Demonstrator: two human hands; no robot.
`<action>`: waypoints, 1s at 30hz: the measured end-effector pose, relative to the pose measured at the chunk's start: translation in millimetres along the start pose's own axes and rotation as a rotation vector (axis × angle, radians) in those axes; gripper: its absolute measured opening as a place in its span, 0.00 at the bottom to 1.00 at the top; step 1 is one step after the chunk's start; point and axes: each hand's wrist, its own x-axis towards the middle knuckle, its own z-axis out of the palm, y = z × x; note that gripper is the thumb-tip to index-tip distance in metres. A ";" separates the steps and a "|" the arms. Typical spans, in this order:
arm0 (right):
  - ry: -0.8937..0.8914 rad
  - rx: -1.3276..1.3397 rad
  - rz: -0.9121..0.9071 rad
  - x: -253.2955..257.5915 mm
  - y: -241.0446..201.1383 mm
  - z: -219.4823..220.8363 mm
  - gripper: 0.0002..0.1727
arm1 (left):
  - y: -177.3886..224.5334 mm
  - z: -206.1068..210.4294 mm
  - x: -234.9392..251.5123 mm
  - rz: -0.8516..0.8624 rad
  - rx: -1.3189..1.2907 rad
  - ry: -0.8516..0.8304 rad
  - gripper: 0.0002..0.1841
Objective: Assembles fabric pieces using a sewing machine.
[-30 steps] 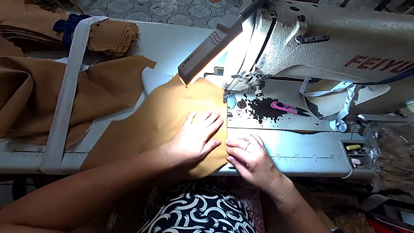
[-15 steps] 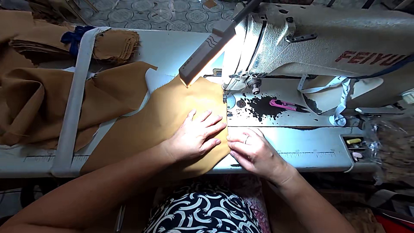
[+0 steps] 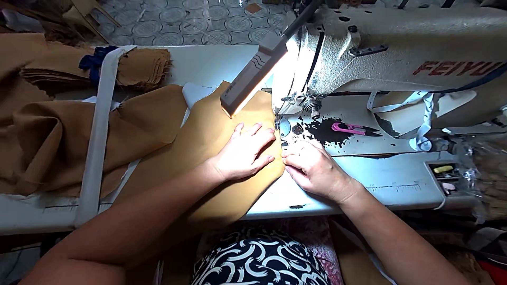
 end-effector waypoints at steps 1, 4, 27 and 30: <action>0.000 0.000 -0.005 0.5 0.0 -0.1 0.13 | 1.0 -0.8 0.2 -0.007 -0.009 -0.005 0.32; -0.006 -0.006 -0.019 0.4 0.8 -0.2 0.13 | 9.7 -3.2 0.4 -0.045 -0.009 -0.035 0.31; -0.015 0.028 -0.045 -3.0 11.1 -2.8 0.15 | 15.1 1.0 -0.6 -0.070 0.009 -0.025 0.29; -0.019 0.011 -0.049 -0.4 12.6 -1.8 0.15 | 12.4 1.6 1.2 -0.074 0.011 -0.024 0.30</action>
